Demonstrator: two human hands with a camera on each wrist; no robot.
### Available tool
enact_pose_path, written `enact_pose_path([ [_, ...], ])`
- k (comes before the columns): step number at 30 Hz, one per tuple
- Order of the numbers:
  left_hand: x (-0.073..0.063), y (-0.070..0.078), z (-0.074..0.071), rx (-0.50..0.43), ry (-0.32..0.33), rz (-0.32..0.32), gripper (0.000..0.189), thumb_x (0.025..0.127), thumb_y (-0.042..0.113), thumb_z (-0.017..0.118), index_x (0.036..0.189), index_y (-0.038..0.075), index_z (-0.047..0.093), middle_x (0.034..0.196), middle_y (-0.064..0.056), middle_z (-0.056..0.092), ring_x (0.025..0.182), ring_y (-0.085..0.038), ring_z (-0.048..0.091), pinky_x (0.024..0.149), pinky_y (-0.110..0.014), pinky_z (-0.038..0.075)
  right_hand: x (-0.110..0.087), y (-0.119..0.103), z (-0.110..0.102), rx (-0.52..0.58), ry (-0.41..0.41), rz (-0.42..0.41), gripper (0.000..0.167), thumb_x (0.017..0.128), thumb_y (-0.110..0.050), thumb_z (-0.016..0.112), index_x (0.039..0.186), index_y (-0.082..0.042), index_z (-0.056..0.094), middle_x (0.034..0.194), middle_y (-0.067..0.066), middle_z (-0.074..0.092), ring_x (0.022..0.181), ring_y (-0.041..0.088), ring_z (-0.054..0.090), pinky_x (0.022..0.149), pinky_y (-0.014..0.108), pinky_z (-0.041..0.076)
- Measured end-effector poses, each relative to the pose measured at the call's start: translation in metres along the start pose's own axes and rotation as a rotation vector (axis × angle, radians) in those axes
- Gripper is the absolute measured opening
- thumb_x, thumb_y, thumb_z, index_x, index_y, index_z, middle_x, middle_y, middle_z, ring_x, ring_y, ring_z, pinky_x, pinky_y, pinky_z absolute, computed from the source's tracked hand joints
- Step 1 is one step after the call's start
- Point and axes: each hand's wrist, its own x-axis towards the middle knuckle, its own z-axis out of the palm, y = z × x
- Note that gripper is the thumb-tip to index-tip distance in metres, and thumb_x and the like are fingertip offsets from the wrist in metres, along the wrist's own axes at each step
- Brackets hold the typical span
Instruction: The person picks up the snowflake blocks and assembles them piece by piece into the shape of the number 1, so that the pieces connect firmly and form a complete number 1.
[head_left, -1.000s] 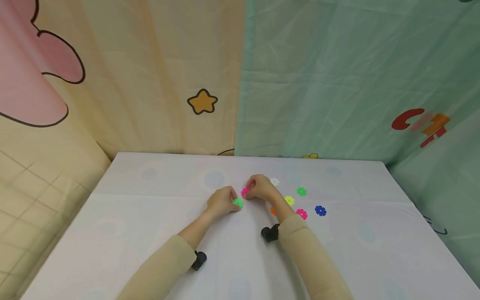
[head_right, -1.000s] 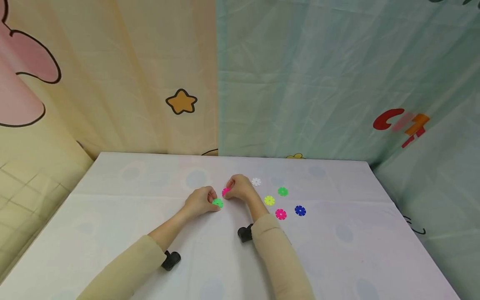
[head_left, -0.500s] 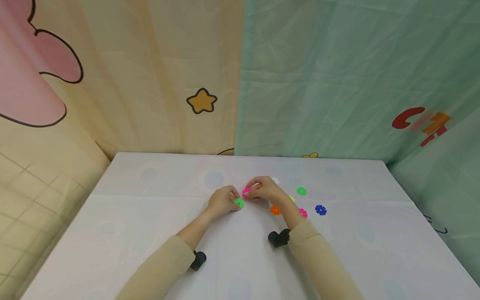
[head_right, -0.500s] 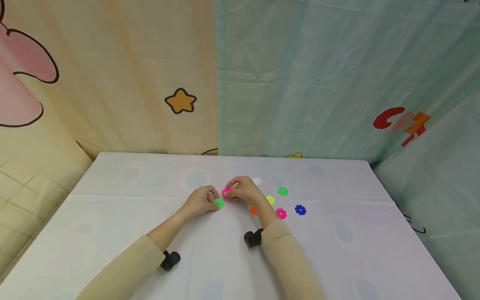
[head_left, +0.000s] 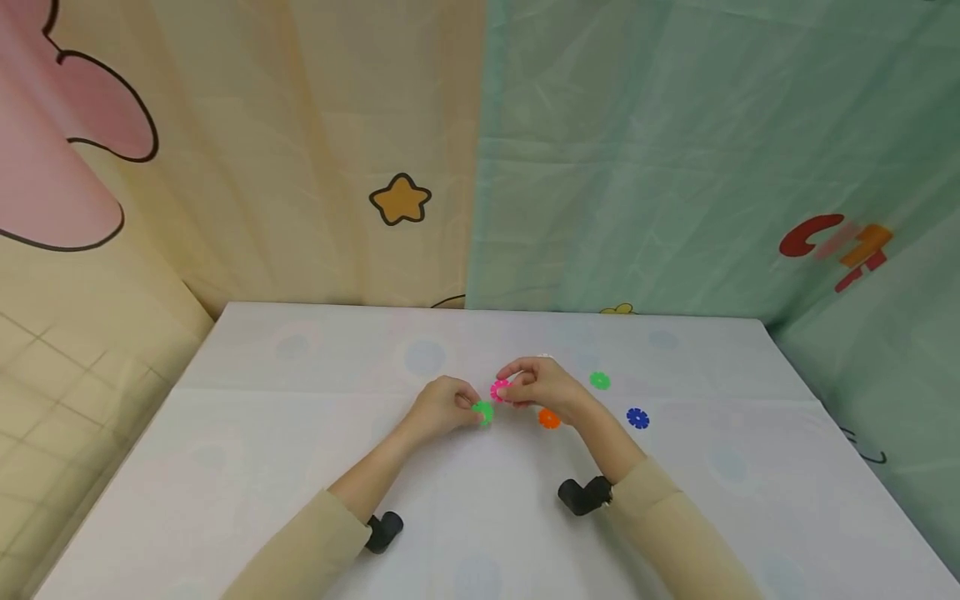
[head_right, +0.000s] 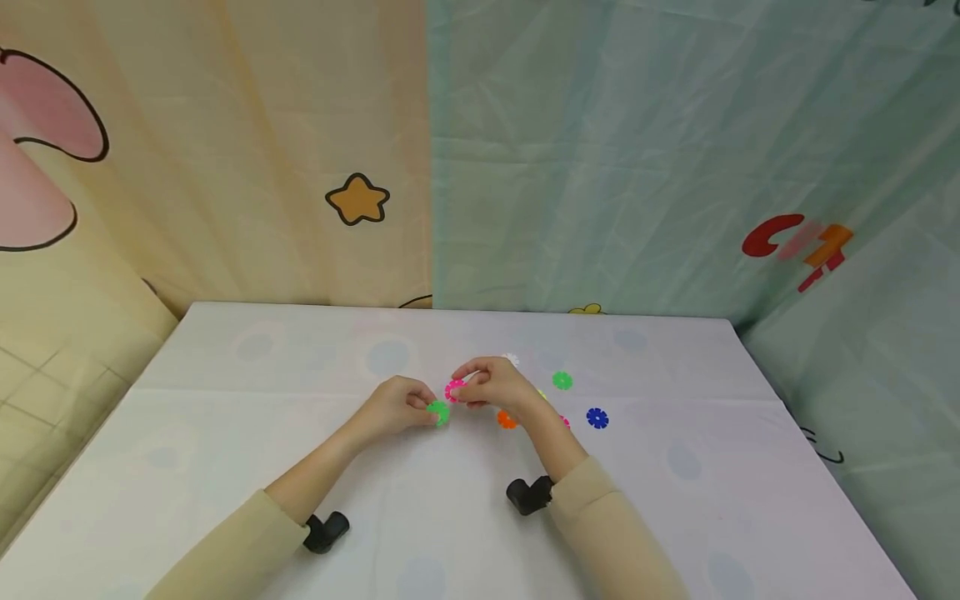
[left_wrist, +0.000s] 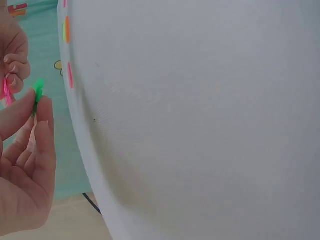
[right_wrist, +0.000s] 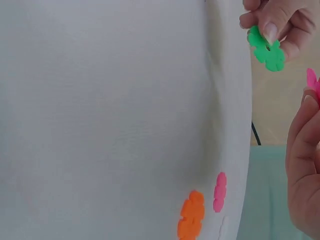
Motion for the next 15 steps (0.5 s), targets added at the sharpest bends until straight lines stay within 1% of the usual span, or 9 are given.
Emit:
enact_pose_path([
  [3,-0.006,0.005,-0.004,-0.02,-0.014,-0.002,0.012,0.075,0.006,0.076,0.083,0.003,0.069,0.07,0.0,0.062,0.064,-0.012,0.057,0.058,-0.024,0.047,-0.007,-0.003,0.0,-0.015,0.005,-0.001,0.028,0.083,-0.006,0.069,0.108,0.003,0.06,0.067,0.003,0.062,0.066,0.019,0.059,0.071,0.029,0.053],
  [6,-0.013,0.011,-0.007,-0.08,-0.049,-0.014,0.012,0.077,0.006,0.074,0.087,0.003,0.068,0.07,-0.001,0.063,0.064,-0.014,0.059,0.057,-0.026,0.047,-0.014,-0.005,0.001,-0.014,0.019,0.013,0.029,0.082,-0.008,0.071,0.107,0.002,0.061,0.067,0.003,0.062,0.067,0.02,0.059,0.073,0.032,0.053],
  [9,-0.021,0.017,-0.01,-0.152,-0.087,-0.018,0.014,0.079,0.007,0.073,0.09,0.002,0.067,0.073,-0.003,0.064,0.066,-0.016,0.061,0.059,-0.027,0.049,-0.021,-0.006,0.002,-0.005,0.002,0.002,0.029,0.082,-0.009,0.07,0.108,0.002,0.061,0.066,0.003,0.061,0.069,0.023,0.058,0.075,0.035,0.052],
  [12,-0.027,0.018,-0.011,-0.212,-0.127,-0.013,0.016,0.081,0.008,0.071,0.094,0.0,0.066,0.075,-0.004,0.065,0.07,-0.019,0.062,0.064,-0.031,0.051,-0.028,-0.007,0.003,0.019,-0.019,-0.023,0.029,0.083,-0.008,0.069,0.109,0.004,0.06,0.066,0.002,0.061,0.07,0.025,0.059,0.075,0.035,0.052],
  [15,-0.03,0.018,-0.011,-0.268,-0.162,0.004,0.018,0.082,0.009,0.07,0.097,-0.001,0.065,0.076,-0.005,0.066,0.073,-0.021,0.063,0.068,-0.036,0.052,-0.033,-0.007,0.003,0.043,-0.031,-0.045,0.028,0.084,-0.006,0.068,0.107,0.007,0.059,0.067,0.002,0.063,0.07,0.022,0.061,0.073,0.031,0.053],
])
